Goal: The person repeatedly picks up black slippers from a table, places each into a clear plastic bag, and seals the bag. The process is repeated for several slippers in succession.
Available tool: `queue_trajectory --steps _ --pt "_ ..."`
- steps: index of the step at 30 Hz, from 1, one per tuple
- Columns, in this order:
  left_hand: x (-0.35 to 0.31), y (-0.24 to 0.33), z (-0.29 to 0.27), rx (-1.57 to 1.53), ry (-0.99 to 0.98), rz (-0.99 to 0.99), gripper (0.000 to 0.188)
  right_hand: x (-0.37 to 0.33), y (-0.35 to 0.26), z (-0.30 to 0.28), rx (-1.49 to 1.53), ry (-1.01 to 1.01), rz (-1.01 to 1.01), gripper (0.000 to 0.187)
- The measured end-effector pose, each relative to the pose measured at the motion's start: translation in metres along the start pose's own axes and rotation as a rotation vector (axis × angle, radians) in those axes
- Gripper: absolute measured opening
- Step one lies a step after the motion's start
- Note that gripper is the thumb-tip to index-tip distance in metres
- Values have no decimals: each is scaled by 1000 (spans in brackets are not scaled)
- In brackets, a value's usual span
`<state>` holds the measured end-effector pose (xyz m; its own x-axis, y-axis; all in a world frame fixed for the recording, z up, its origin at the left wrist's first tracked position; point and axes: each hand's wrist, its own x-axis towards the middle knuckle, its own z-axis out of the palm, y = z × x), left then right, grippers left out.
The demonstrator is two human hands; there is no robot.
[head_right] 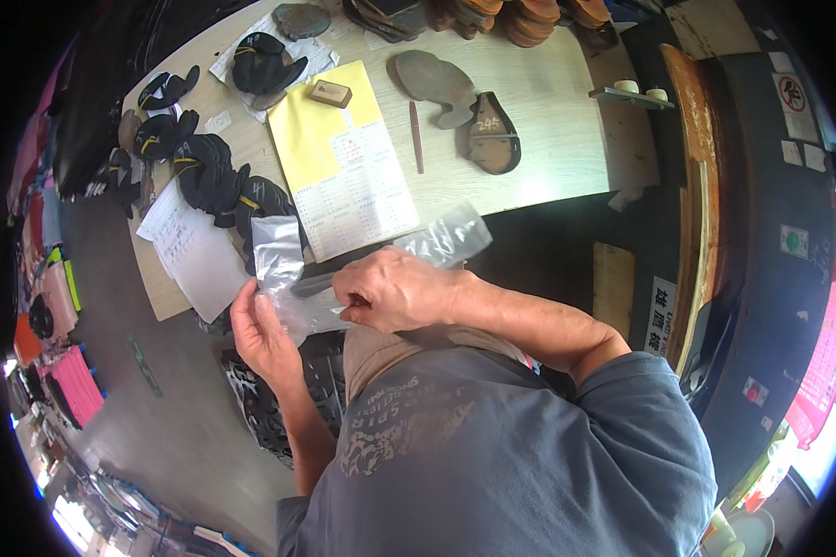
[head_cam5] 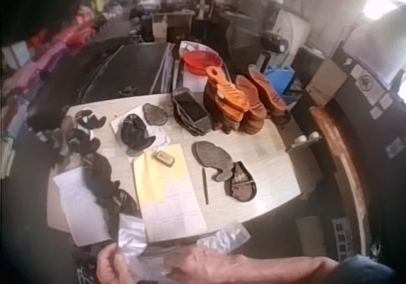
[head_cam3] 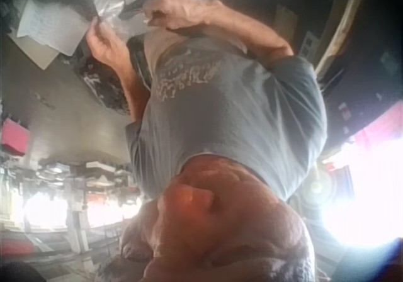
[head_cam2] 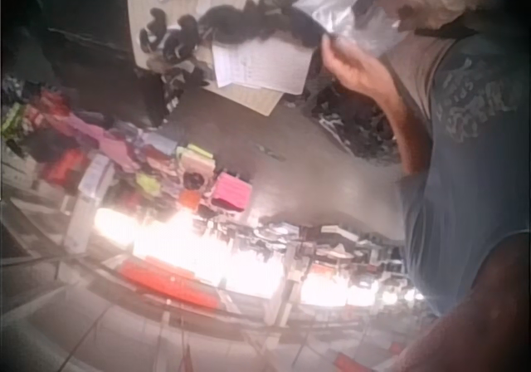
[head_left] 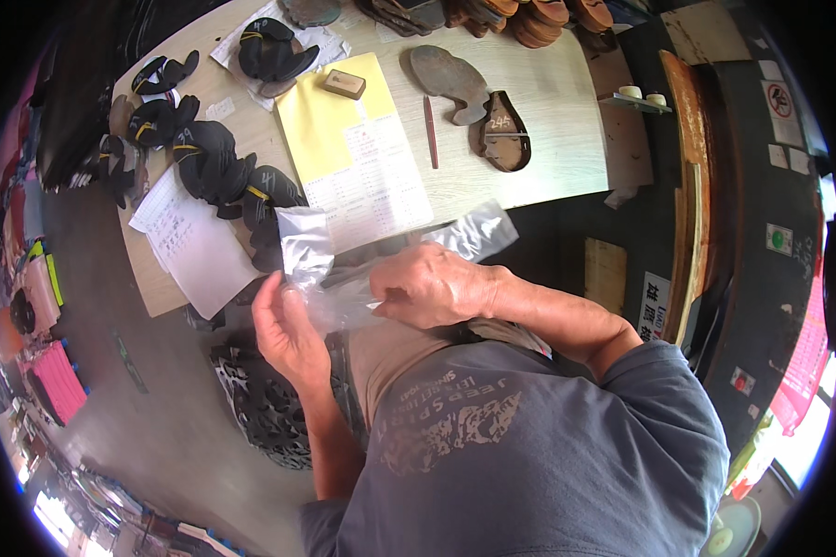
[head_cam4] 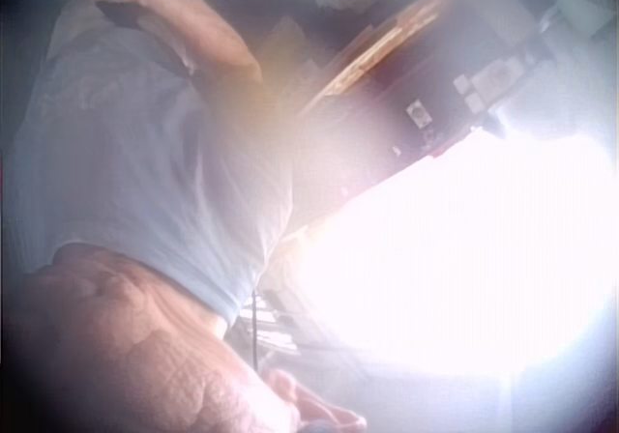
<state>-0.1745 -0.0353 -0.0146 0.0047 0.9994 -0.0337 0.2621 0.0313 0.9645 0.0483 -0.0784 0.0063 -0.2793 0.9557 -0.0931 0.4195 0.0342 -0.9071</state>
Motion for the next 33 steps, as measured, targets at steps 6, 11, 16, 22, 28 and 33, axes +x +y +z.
queue_trajectory --steps 6,11,16,22,28,33 --pt "-23 18 0 61 80 142 23 3 -5 -2 138 -14 148 9" --pt "-38 21 -5 4 -343 -280 13 6 -4 13 215 92 81 6" --pt "-37 -2 10 -110 -306 -209 17 2 -5 24 228 72 40 5" --pt "-52 -15 -12 -93 -287 -177 17 0 5 20 906 -216 221 13" --pt "-40 -20 -58 -5 116 -176 17 -3 15 -11 977 262 453 13" --pt "-30 -29 -105 701 126 325 7 8 0 -35 1391 673 291 23"
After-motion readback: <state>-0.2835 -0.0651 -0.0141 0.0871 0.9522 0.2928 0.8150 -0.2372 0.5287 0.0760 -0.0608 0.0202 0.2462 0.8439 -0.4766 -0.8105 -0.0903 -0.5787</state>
